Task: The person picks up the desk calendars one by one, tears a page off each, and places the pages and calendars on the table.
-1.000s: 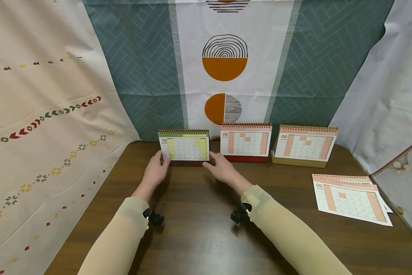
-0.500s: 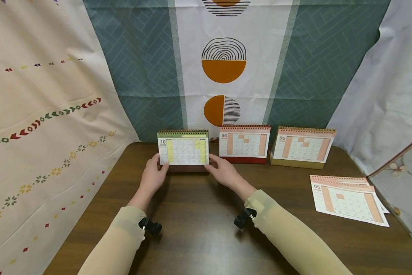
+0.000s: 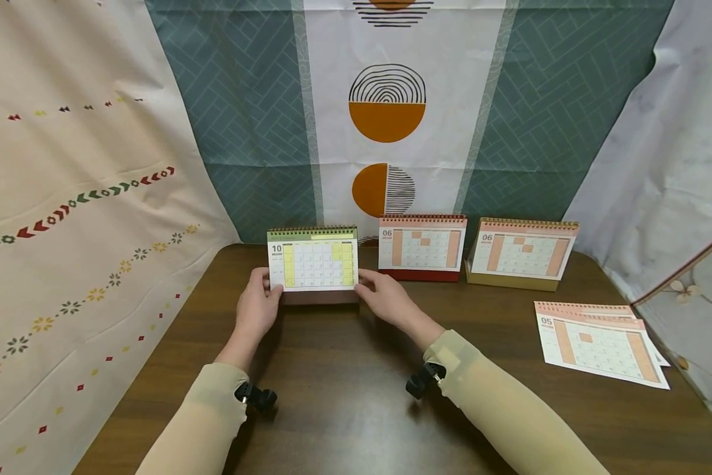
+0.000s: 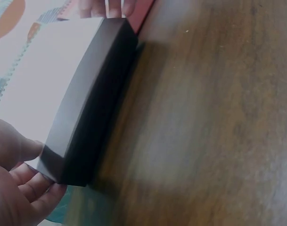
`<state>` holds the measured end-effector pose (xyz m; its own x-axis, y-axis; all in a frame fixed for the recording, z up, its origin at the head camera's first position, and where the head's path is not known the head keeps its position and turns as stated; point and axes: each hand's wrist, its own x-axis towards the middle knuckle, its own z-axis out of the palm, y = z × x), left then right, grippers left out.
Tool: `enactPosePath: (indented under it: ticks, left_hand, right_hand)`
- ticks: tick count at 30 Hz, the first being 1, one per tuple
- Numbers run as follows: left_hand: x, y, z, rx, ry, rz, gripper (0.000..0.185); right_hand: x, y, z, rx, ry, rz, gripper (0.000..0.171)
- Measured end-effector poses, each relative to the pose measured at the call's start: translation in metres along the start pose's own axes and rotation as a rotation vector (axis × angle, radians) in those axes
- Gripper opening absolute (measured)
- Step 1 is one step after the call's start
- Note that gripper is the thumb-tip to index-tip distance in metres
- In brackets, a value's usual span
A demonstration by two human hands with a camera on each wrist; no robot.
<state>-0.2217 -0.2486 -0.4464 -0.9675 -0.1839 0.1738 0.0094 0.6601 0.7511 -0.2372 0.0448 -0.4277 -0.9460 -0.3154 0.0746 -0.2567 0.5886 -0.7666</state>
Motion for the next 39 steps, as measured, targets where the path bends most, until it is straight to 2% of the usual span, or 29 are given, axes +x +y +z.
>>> enactPosePath:
  ticks: [12, 16, 23, 33, 39]
  left_hand:
    - [-0.010, 0.015, -0.017, -0.037, -0.068, 0.006, 0.041]
    - [-0.014, 0.024, -0.018, -0.046, -0.072, 0.045, 0.041]
    - [-0.022, 0.049, -0.019, -0.086, -0.096, 0.117, 0.044]
    - [-0.032, 0.081, 0.000, -0.150, -0.152, 0.170, 0.050]
    - [-0.036, 0.101, 0.013, -0.192, -0.161, 0.215, 0.052]
  right_hand:
    - [-0.011, -0.003, -0.008, -0.022, 0.041, -0.023, 0.046]
    - [-0.021, -0.004, -0.018, -0.014, 0.078, -0.037, 0.047]
    - [-0.039, -0.006, -0.038, -0.022, 0.154, -0.058, 0.044]
    - [-0.063, 0.006, -0.068, 0.025, 0.210, -0.037, 0.043]
    - [-0.076, 0.017, -0.083, 0.065, 0.237, -0.028, 0.043]
